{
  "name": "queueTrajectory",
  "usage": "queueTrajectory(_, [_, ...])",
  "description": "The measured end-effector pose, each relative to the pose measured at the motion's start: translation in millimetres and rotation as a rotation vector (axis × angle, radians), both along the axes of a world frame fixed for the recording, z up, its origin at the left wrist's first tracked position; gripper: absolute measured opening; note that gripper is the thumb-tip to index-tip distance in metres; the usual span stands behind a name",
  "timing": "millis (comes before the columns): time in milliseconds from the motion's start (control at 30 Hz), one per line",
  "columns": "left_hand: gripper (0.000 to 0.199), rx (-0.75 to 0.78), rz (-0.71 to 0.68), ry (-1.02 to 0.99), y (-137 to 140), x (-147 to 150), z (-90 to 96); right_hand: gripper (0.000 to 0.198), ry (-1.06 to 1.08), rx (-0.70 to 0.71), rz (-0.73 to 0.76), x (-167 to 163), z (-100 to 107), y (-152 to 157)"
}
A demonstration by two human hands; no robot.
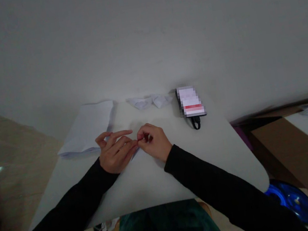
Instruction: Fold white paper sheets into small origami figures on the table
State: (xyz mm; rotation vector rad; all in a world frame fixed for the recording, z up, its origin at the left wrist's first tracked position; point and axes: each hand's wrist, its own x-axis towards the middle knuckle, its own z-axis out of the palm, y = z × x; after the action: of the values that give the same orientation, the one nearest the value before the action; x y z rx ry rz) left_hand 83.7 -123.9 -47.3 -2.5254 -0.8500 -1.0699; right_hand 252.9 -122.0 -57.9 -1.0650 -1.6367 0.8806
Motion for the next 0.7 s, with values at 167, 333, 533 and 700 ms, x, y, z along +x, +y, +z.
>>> queueTrajectory(167, [0.010, 0.083, -0.009, -0.011, -8.7, -12.9, -1.9, 0.014, -0.023, 0.032, 0.298, 7.0, 1.0, 3.8])
queueTrajectory(333, [0.013, 0.110, 0.021, -0.107, -14.6, -20.7, 0.4, 0.016, -0.008, 0.066, 0.467, 9.3, 10.6, -0.7])
queueTrajectory(533, [0.011, 0.102, 0.071, -0.156, -18.7, -14.3, 5.5, 0.006, -0.111, 0.165, 0.481, 11.4, 13.3, -1.3])
queueTrajectory(700, [0.002, -0.150, -0.027, -0.138, -13.0, -12.5, 4.3, 0.015, -0.124, 0.156, 0.473, 13.1, 8.6, 1.1])
